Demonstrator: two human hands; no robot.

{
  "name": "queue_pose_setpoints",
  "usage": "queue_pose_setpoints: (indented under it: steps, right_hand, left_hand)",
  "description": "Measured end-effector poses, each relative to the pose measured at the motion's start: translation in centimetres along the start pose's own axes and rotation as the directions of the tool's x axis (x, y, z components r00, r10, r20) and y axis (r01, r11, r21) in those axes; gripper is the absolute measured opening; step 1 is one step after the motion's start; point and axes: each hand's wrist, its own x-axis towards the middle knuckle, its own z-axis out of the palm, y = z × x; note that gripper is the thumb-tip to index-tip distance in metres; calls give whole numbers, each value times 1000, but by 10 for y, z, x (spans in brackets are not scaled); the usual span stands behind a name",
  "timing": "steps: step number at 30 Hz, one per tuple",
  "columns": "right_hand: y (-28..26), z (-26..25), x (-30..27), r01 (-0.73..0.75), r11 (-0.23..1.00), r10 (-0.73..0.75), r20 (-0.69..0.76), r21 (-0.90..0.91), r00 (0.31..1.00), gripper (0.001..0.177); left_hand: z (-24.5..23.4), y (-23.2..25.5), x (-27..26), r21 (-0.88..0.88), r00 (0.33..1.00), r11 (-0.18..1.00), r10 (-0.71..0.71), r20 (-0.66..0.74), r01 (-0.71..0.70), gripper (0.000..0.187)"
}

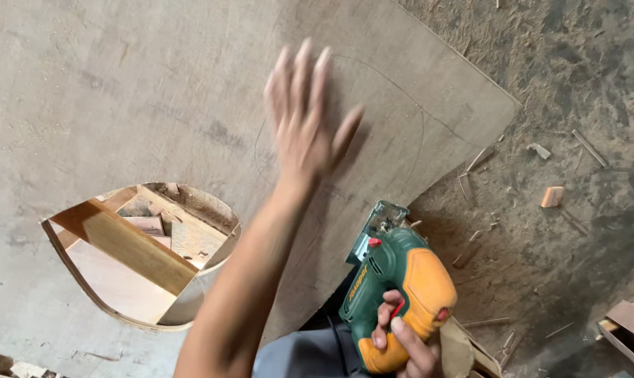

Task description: The person uses a jigsaw to cut a curved shape out of a large sheet of plywood. They guide the tool along a pre-drawn line, periodically repositioning the board to continue the cut.

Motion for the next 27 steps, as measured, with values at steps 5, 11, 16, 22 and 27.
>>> queue_pose_setpoints:
  steps: [5, 11, 16, 22, 27]
  right_hand:
    - [-13, 4, -5, -16, 997, 19, 51, -75, 999, 50]
    - [3, -22, -25, 6, 999, -9, -87, -45, 996, 54]
    - [28, -56, -6, 27, 991, -5, 169, -132, 986, 49]
    - [41, -87, 5, -151, 984, 83, 523, 90, 848, 52]
    - [47, -77, -6, -16, 997, -4, 280, 70, 960, 47]
  left_hand:
    - [-7, -22, -121, -6, 986, 992, -127, -109, 127, 89]
    - [9, -34, -141, 80, 996, 995, -62, -70, 67, 92]
    - [17, -38, -125, 124, 998, 991, -47, -38, 51, 97]
    - [19, -44, -134, 186, 999, 982, -38, 4, 37, 96]
    - [17, -43, -135, 210, 999, 977, -33, 11, 30, 94]
